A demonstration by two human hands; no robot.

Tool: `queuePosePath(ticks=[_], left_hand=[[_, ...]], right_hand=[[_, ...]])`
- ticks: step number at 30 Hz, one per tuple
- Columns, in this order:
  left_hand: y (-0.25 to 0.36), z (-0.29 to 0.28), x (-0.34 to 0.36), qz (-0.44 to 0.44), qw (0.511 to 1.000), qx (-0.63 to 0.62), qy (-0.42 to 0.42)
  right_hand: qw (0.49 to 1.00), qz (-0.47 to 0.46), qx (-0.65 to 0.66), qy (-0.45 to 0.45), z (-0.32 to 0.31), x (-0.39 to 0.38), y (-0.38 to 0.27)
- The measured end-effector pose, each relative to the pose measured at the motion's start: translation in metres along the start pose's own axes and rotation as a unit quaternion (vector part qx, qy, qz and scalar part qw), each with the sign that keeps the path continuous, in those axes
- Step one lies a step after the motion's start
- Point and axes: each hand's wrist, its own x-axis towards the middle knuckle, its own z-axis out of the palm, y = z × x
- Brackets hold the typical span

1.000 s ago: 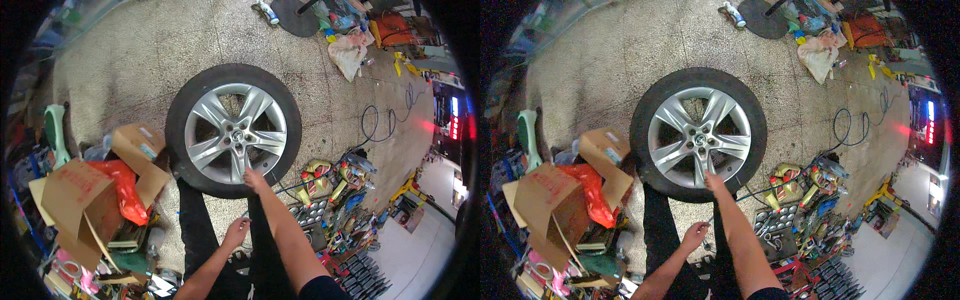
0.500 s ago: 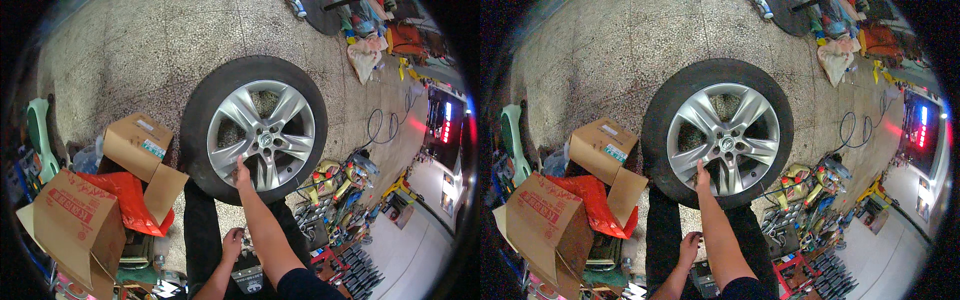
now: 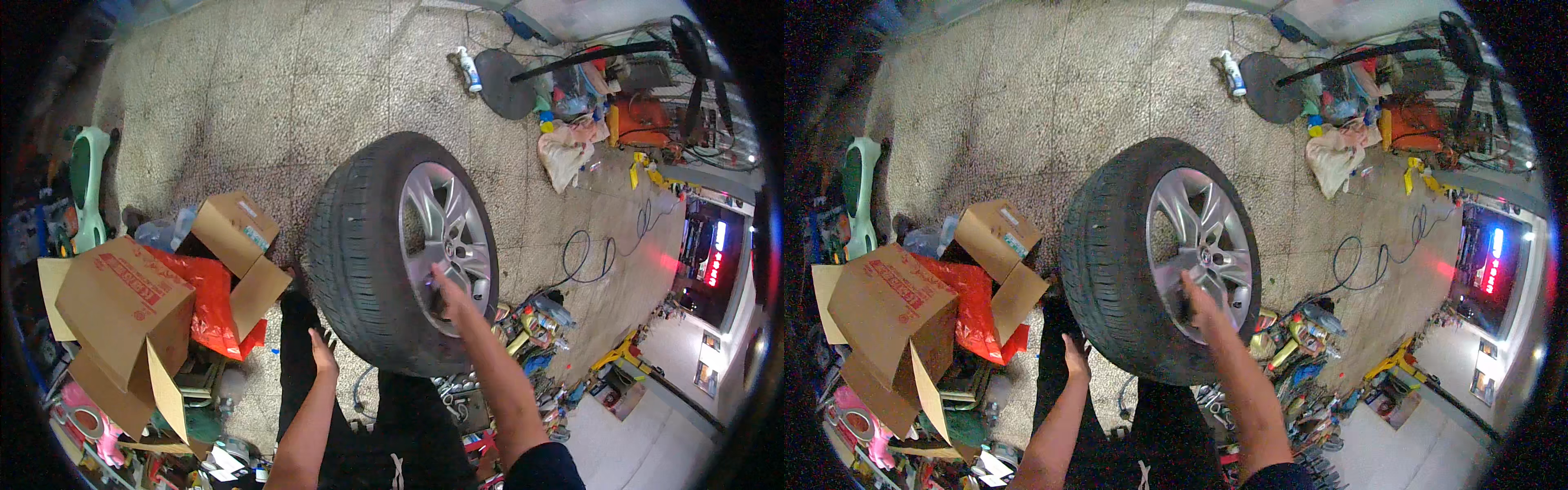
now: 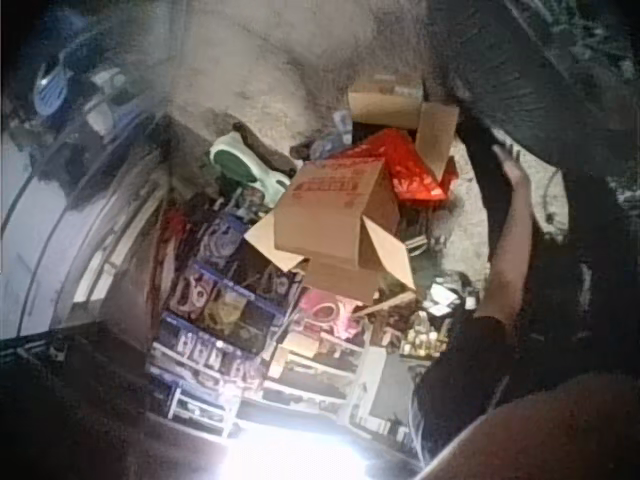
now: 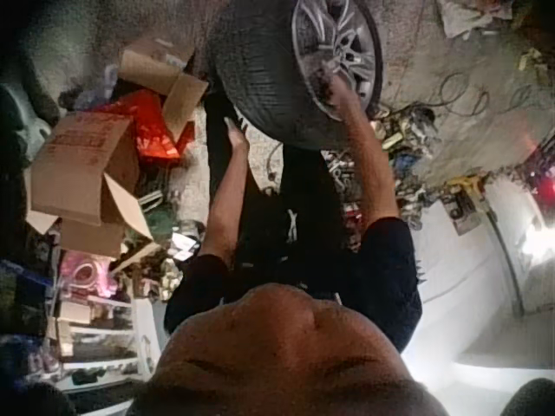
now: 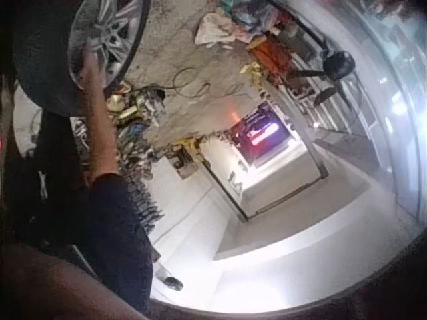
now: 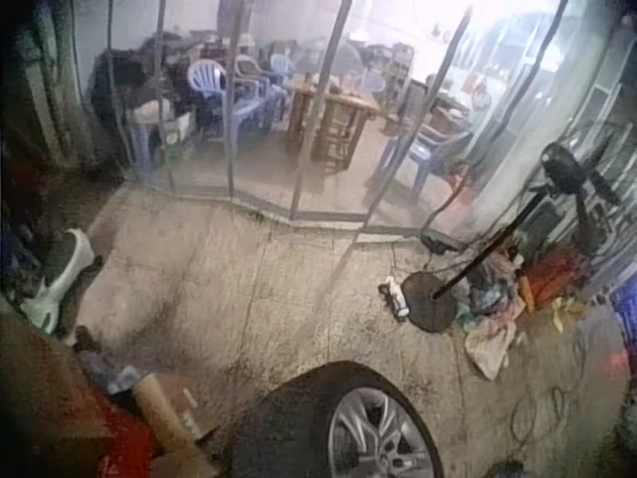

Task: The person inflates a car tire with an air hose, marks the rim with a red marker, sprays the tread with a liquid from a spray bottle, then rolls the tire to a black SUV and mounts it onto the wheel hub, tightening the lug nuts by hand.

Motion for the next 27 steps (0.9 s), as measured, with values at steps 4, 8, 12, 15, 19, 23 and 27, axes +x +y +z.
queuePosePath(ticks=[4,8,12,15,19,23,27], left_hand=[[-0.003,0.119,-0.058,0.094,0.986,-0.072,-0.117],[0.002,0.18,-0.128,0.111,0.99,0.043,-0.08],[0.013,0.226,-0.172,0.137,0.98,0.126,-0.075],[0.0,0.245,-0.181,0.188,0.964,0.175,-0.07],[-0.01,0.28,-0.201,0.262,0.927,0.261,-0.06],[-0.019,0.32,-0.236,0.386,0.84,0.357,-0.133],[-0.053,0.362,-0.255,0.474,0.731,0.4,-0.284]], right_hand=[[0.991,0.003,-0.018,-0.135,-0.06,-0.086,-0.08],[0.886,-0.259,-0.383,0.044,-0.156,-0.139,-0.056],[0.861,-0.426,-0.272,0.06,-0.228,-0.143,0.014],[0.856,-0.453,-0.226,0.103,-0.237,-0.156,0.02],[0.858,-0.462,-0.156,0.163,-0.262,-0.141,0.067],[0.889,-0.421,0.011,0.179,-0.277,-0.107,0.138],[0.928,-0.312,0.075,0.192,-0.304,-0.101,0.194]])
